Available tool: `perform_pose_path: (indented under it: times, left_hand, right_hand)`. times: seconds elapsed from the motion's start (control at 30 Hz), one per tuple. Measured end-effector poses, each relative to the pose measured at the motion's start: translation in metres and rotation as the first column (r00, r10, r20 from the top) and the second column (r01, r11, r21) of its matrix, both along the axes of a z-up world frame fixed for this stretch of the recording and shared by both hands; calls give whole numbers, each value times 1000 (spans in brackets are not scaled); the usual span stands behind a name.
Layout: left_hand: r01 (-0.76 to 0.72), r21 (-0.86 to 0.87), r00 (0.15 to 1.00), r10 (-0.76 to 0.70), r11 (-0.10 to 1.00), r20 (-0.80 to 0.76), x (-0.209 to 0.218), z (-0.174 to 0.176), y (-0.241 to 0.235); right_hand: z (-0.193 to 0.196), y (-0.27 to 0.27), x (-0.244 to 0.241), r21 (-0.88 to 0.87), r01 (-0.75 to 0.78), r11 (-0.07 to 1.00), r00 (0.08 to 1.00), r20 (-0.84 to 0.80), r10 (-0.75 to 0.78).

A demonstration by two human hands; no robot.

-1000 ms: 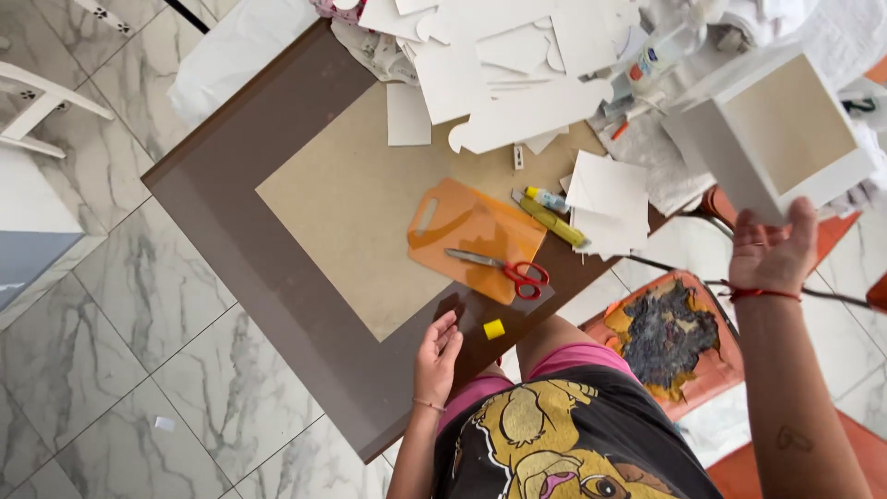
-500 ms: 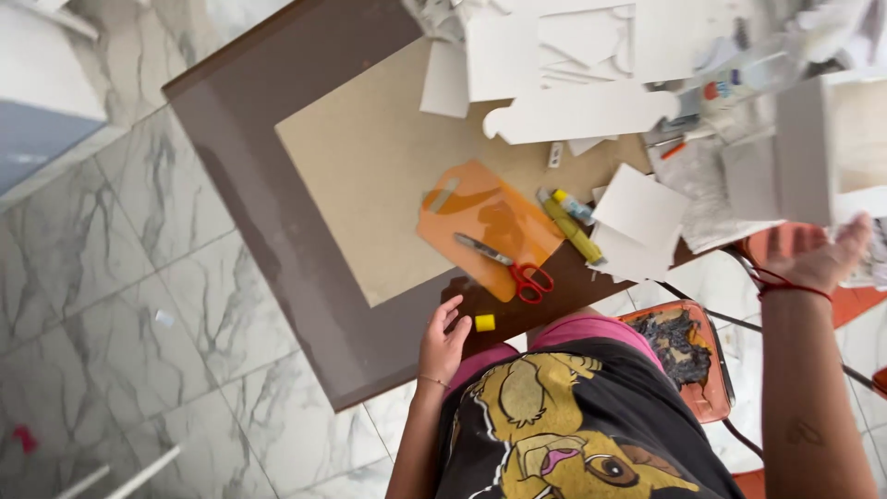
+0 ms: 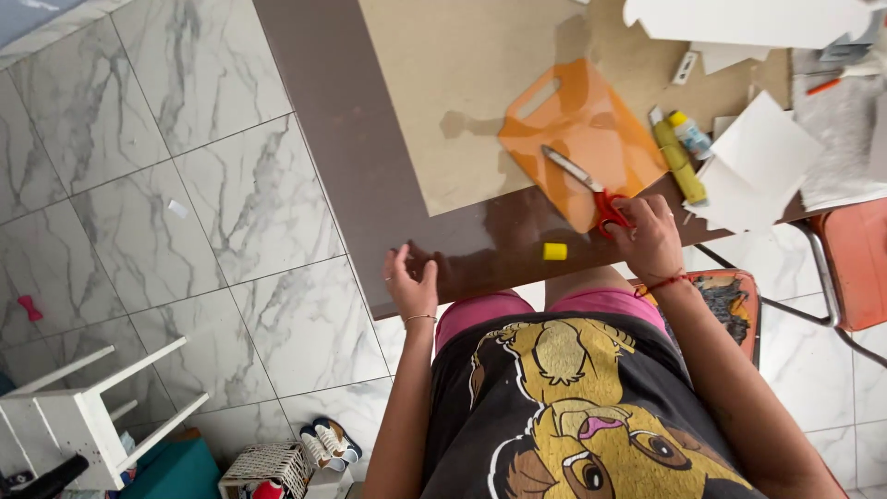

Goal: The person folds a white paperboard box blank with a clear window insert into a finished box. They fold the side flaps, tuck tabs into slots, and press the seams to secure the structure. The completed box is briefly held and then placed on the table.

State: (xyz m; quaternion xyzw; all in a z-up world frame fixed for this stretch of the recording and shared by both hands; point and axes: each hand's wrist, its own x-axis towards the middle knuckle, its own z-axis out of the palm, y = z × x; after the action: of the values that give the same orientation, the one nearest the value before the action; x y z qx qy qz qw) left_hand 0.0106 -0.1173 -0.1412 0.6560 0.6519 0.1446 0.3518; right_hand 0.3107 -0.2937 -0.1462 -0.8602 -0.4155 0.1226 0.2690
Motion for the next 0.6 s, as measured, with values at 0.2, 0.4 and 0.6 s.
perform_pose_path:
  times: [0.2, 0.4, 0.6]
  left_hand:
    - [-204, -113, 944, 165, 972, -285, -92, -33, 24]
    - [-139, -126, 980, 118, 982, -161, -115, -26, 27]
    - [-90, 145, 993, 100, 985, -68, -104, -13, 23]
  right_hand:
    - [-12, 6, -1, -170, -49, 984, 980, 181, 80]
    - [-17, 3, 6, -335, -14, 942, 998, 51, 33]
    - [-37, -5, 20, -334, -78, 940, 987, 105, 119]
